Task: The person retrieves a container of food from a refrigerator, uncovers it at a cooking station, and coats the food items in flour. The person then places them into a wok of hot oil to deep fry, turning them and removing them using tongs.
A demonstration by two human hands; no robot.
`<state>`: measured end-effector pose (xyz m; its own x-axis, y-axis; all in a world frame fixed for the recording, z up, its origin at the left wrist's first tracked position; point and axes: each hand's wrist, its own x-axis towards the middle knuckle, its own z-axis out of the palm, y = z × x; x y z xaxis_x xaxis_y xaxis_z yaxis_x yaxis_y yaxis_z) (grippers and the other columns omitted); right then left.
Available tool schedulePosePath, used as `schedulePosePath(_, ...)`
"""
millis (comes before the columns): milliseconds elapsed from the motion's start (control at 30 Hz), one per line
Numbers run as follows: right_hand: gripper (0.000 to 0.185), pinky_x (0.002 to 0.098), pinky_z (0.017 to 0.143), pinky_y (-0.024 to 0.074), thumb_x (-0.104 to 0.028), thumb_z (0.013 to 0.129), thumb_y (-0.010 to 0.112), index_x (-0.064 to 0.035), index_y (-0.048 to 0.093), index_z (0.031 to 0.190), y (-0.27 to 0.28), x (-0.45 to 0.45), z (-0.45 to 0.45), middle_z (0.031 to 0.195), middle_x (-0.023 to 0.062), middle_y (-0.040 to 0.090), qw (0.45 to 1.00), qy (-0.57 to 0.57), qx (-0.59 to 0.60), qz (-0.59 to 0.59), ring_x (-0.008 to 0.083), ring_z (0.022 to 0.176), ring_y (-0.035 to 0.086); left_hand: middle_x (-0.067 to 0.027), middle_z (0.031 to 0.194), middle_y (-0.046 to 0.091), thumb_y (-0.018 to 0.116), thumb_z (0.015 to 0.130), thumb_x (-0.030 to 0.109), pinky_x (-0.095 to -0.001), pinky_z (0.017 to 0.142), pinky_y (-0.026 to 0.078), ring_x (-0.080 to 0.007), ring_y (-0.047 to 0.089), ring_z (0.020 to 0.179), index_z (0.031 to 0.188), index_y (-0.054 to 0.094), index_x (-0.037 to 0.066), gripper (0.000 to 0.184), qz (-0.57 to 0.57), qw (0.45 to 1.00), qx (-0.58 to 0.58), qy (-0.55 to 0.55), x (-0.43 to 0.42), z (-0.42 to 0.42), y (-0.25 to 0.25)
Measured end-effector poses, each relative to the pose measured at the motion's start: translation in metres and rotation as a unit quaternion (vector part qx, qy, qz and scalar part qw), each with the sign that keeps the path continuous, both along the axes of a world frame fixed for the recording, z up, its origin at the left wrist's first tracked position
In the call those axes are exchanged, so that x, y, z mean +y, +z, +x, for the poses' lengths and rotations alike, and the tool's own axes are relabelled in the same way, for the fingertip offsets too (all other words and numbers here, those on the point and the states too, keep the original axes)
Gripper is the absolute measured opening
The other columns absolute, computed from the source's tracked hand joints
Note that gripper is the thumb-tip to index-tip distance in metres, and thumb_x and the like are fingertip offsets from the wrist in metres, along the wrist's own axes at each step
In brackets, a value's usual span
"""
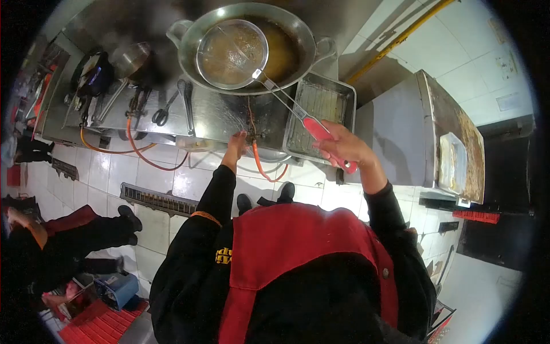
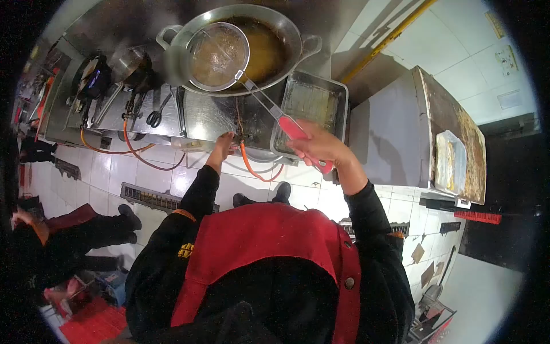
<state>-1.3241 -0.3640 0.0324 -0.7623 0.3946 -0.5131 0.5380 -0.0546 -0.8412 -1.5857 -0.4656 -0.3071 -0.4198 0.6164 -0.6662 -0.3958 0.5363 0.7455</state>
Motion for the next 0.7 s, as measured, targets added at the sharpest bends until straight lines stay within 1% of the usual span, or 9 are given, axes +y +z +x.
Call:
schedulePosePath(33, 0.032, 0.0218, 0.038, 0.038, -0.005, 0.084, 0.054, 0.0007, 0.043, 0.113, 0.002, 0.002, 0.002, 0.06, 0.0016, 0.048, 1.0, -0.009, 0.015, -0.015, 0.0077, 0.045, 0.046, -0.0086, 0.099, 0.055, 0.054, 0.084, 0.044, -0.0437, 0.064, 0.046, -0.0224, 0.057, 0.068, 0.127, 0.044, 0.014, 0.053, 0.008, 1.0, -0.006, 0.0, 0.0, 0.001, -0.001)
schedulePosePath(100, 0.031, 0.0215, 0.038, 0.0375, -0.005, 0.084, 0.055, 0.0009, 0.044, 0.112, 0.005, 0.009, 0.008, 0.059, 0.0015, 0.048, 0.999, -0.022, 0.028, -0.036, 0.0074, 0.044, 0.046, -0.0093, 0.095, 0.056, 0.054, 0.085, 0.042, -0.0442, 0.066, 0.046, -0.0228, 0.057, 0.07, 0.124, 0.047, 0.014, 0.048, 0.01, 1.0, -0.013, 0.006, -0.001, 0.003, -0.001)
schedulePosePath(167, 0.029, 0.0208, 0.037, 0.036, -0.005, 0.083, 0.055, 0.0008, 0.046, 0.11, 0.007, 0.02, 0.015, 0.057, 0.0011, 0.048, 0.997, -0.026, 0.052, -0.057, 0.007, 0.041, 0.044, -0.0033, 0.078, 0.057, 0.051, 0.088, 0.036, -0.0323, 0.05, 0.044, -0.0158, 0.054, 0.057, 0.111, 0.056, 0.014, 0.032, -0.018, 0.998, -0.028, 0.05, 0.004, 0.005, 0.001)
schedulePosePath(233, 0.028, 0.0204, 0.036, 0.0344, -0.006, 0.084, 0.056, -0.0001, 0.046, 0.11, 0.016, 0.028, 0.022, 0.055, 0.0006, 0.047, 0.995, -0.042, 0.059, -0.072, 0.0065, 0.039, 0.043, -0.0029, 0.078, 0.059, 0.05, 0.089, 0.032, -0.0328, 0.051, 0.043, -0.0155, 0.055, 0.058, 0.108, 0.056, 0.013, 0.028, -0.038, 0.998, -0.018, 0.055, 0.006, 0.008, 0.002)
schedulePosePath(300, 0.028, 0.0216, 0.037, 0.0366, -0.01, 0.085, 0.055, -0.0003, 0.047, 0.11, 0.028, 0.038, 0.028, 0.057, 0.0012, 0.047, 0.997, -0.045, 0.055, -0.03, 0.0085, 0.04, 0.045, -0.0023, 0.079, 0.061, 0.047, 0.09, 0.029, -0.0325, 0.051, 0.042, -0.0157, 0.056, 0.059, 0.106, 0.057, 0.012, 0.026, 0.003, 0.996, -0.039, 0.075, 0.004, 0.009, 0.0)
schedulePosePath(467, 0.03, 0.0213, 0.036, 0.0354, -0.012, 0.085, 0.056, 0.0017, 0.046, 0.11, 0.042, 0.053, 0.041, 0.055, 0.0012, 0.048, 0.993, -0.062, 0.094, 0.027, 0.0075, 0.038, 0.044, -0.0048, 0.074, 0.062, 0.048, 0.091, 0.029, -0.0307, 0.048, 0.04, -0.0165, 0.059, 0.057, 0.096, 0.059, 0.005, 0.028, 0.03, 0.995, -0.032, 0.087, 0.004, 0.009, -0.002)
schedulePosePath(533, 0.023, 0.0197, 0.033, 0.0312, -0.01, 0.085, 0.055, -0.0005, 0.046, 0.104, 0.046, 0.057, 0.043, 0.055, -0.0004, 0.045, 0.991, -0.063, 0.11, 0.032, 0.0055, 0.037, 0.039, -0.0069, 0.064, 0.06, 0.049, 0.09, 0.033, -0.0309, 0.044, 0.039, -0.0177, 0.057, 0.051, 0.089, 0.059, 0.002, 0.032, 0.004, 0.995, -0.02, 0.1, 0.006, 0.009, -0.004)
schedulePosePath(633, 0.022, 0.0195, 0.033, 0.0312, -0.01, 0.085, 0.055, 0.0001, 0.045, 0.103, 0.053, 0.054, 0.043, 0.055, -0.0002, 0.045, 0.99, -0.082, 0.109, 0.037, 0.0055, 0.036, 0.039, -0.009, 0.061, 0.059, 0.049, 0.089, 0.038, -0.0308, 0.041, 0.039, -0.0194, 0.056, 0.047, 0.084, 0.059, 0.002, 0.037, -0.072, 0.99, -0.019, 0.117, 0.008, 0.009, 0.0)
schedulePosePath(700, 0.024, 0.0203, 0.035, 0.0331, -0.011, 0.085, 0.056, 0.0004, 0.046, 0.104, 0.048, 0.059, 0.047, 0.055, 0.0006, 0.047, 0.991, -0.074, 0.105, 0.042, 0.0064, 0.038, 0.042, -0.009, 0.061, 0.059, 0.05, 0.088, 0.04, -0.032, 0.043, 0.04, -0.0201, 0.056, 0.047, 0.081, 0.059, 0.003, 0.039, -0.061, 0.992, -0.014, 0.112, 0.002, 0.011, 0.0)
